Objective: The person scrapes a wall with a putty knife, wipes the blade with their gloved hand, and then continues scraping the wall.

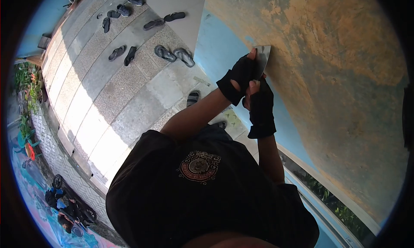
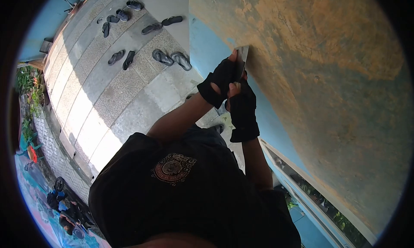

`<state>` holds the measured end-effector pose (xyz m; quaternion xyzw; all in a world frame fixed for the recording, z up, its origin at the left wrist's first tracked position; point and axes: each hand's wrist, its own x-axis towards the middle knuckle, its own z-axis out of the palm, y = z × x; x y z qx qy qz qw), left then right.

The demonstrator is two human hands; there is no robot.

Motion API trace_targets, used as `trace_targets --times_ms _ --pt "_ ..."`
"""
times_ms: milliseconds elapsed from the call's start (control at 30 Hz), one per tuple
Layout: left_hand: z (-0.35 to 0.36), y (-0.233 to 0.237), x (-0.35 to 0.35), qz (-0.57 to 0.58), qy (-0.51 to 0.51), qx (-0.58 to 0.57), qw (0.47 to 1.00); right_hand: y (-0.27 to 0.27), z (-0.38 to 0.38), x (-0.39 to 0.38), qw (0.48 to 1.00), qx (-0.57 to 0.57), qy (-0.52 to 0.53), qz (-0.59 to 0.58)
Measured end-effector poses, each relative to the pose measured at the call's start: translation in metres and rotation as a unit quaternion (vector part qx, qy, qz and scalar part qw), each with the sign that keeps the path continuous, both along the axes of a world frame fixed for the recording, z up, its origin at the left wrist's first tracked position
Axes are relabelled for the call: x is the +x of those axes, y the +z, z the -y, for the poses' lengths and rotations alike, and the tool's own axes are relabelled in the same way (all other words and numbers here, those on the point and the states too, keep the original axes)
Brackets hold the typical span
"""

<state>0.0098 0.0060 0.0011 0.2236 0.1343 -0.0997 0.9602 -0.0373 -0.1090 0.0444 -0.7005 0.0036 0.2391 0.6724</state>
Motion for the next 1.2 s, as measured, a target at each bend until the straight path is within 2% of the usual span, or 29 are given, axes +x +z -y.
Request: trace_targets --times_ms 67,167,233,300,367,400,500,533,600,633,667,700,767,800,833,900,933,1033,1133,1200 --pt "0.002 0.008 -0.001 -0.019 0.016 0.013 1.000 0.001 -0.003 0.001 0.999 -0.003 -0.038 0.003" --pt "-0.005 -0.001 0.000 -0.001 -0.002 -0.013 1.000 0.003 -0.007 0.001 0.998 -0.061 -0.010 0.021" --pt "-0.002 -0.002 -0.004 0.019 -0.017 -0.021 0.999 0.000 -0.003 -0.009 0.998 -0.051 -0.025 0.018" --pt "0.004 -0.002 -0.004 -0.002 0.014 0.012 1.000 0.001 -0.010 -0.003 0.998 -0.036 -0.036 0.023" --pt "-0.008 -0.015 -0.001 0.015 -0.019 -0.015 1.000 0.003 -0.022 0.003 0.971 -0.144 -0.014 0.189" --pt "-0.014 -0.017 0.000 0.037 -0.051 -0.040 0.997 0.003 -0.019 -0.001 0.972 -0.145 -0.012 0.187" --pt "-0.003 -0.012 0.002 0.036 -0.015 -0.017 0.999 0.005 -0.014 -0.007 0.996 -0.063 -0.058 0.010" --pt "-0.003 -0.014 0.003 0.052 0.009 -0.006 0.999 0.001 -0.020 -0.002 0.996 -0.061 -0.057 0.010" --pt "-0.007 -0.019 0.003 0.009 -0.025 -0.030 0.999 -0.005 -0.024 0.004 0.985 -0.139 -0.040 0.096" --pt "-0.007 -0.017 0.000 0.027 -0.026 -0.050 0.998 -0.004 -0.020 -0.003 0.985 -0.143 -0.038 0.091" --pt "-0.013 -0.013 0.003 0.052 -0.025 -0.063 0.996 -0.002 -0.019 -0.005 0.991 -0.095 -0.046 0.078" --pt "-0.007 -0.007 0.001 0.022 -0.011 -0.057 0.998 0.000 -0.019 -0.007 0.995 -0.049 -0.054 0.065" --pt "-0.008 -0.007 0.003 0.032 -0.015 -0.051 0.998 0.003 -0.021 -0.008 0.997 -0.040 -0.054 0.037" --pt "-0.008 -0.008 0.003 0.040 -0.024 -0.051 0.998 0.004 -0.021 -0.008 0.997 -0.037 -0.061 0.007" --pt "-0.010 -0.011 0.001 0.036 -0.027 -0.096 0.994 0.003 -0.022 -0.007 0.997 -0.041 -0.063 0.003" --pt "-0.009 -0.008 -0.002 0.020 -0.035 -0.077 0.996 0.001 -0.029 -0.006 0.991 -0.082 -0.060 0.085" --pt "-0.013 -0.004 0.000 0.011 -0.042 -0.050 0.998 0.003 -0.028 -0.006 0.991 -0.081 -0.061 0.085" --pt "-0.012 -0.002 0.002 0.008 -0.036 -0.051 0.998 0.011 -0.030 -0.004 0.997 -0.038 -0.059 0.031" --pt "-0.017 -0.003 -0.002 0.039 -0.061 -0.095 0.993 0.010 -0.026 -0.016 0.995 -0.051 -0.080 0.031" --pt "-0.016 0.006 -0.003 0.013 -0.051 -0.074 0.996 0.008 -0.025 -0.013 0.993 -0.074 -0.092 0.015"
